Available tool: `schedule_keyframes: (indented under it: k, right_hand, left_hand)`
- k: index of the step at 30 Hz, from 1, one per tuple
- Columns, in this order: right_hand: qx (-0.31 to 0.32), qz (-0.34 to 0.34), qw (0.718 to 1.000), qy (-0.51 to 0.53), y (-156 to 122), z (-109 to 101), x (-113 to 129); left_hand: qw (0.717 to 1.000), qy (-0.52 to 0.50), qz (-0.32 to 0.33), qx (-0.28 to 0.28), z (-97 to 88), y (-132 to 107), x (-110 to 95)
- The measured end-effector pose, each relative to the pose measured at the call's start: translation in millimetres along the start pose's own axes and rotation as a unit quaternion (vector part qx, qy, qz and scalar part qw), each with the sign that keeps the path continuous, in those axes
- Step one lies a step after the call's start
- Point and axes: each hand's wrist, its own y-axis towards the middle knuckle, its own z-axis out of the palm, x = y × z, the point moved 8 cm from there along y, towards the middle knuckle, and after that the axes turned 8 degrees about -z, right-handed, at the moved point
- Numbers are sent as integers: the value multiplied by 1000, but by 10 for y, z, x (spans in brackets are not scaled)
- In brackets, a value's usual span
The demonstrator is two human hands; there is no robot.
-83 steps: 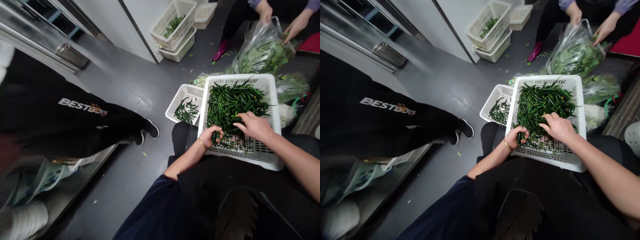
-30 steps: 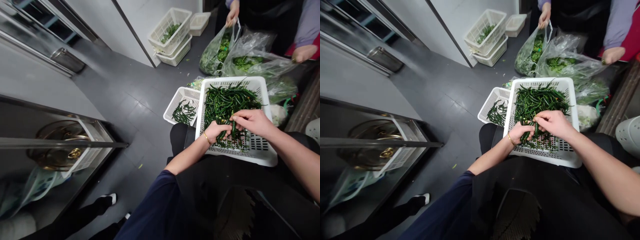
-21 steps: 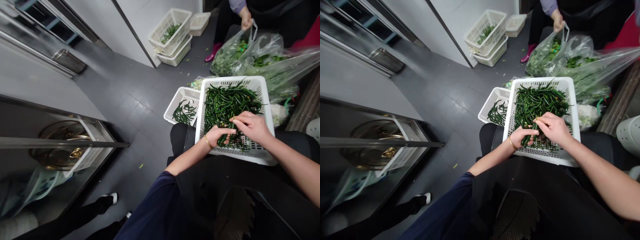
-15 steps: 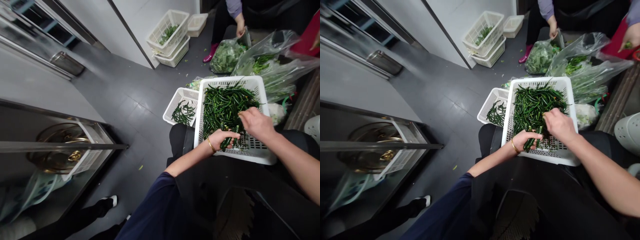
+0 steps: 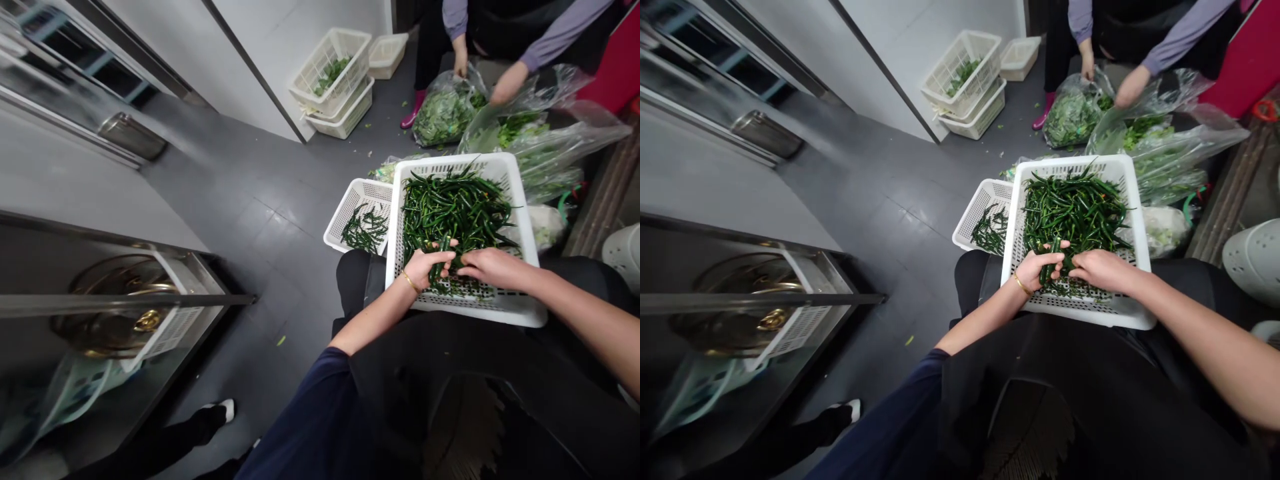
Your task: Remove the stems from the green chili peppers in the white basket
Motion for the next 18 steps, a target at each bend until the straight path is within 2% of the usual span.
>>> schedule_keyframes:
  k: [2,4,6,9,11,12,13,14,15,16,18]
  right_hand:
    - [-4,34,992,118,-67,51,75]
    - [-13,104,958,267,-161,176,61]
    - [-40,163,898,407,-245,328,54]
    - [-117,226,793,553,-334,515,109]
    - [-125,246,738,616,-366,641,230]
    - [-110,244,726,633,-371,685,304]
    - [-88,236,730,636,-374,706,367]
    - [-63,225,749,620,-380,701,402]
    - [-33,210,785,581,-385,672,405]
    - [-9,199,834,514,-392,618,356]
    - [18,204,932,299,-394,446,128]
  left_hand:
    - [997,64,37,-16,50,-43,-56]
    - [985,131,95,-53,59,-124,-134]
    - [963,200,164,-72,100,-244,-215]
    - [918,308,242,-68,233,-440,-287]
    - [896,365,244,-58,316,-514,-272]
    - [893,380,235,-51,344,-530,-256]
    - [894,384,226,-43,360,-536,-245]
    - [900,374,220,-41,357,-534,-251]
    - [910,348,221,-49,320,-526,-280]
    - [923,306,222,-67,246,-508,-324]
    - [955,184,209,-107,17,-437,-401]
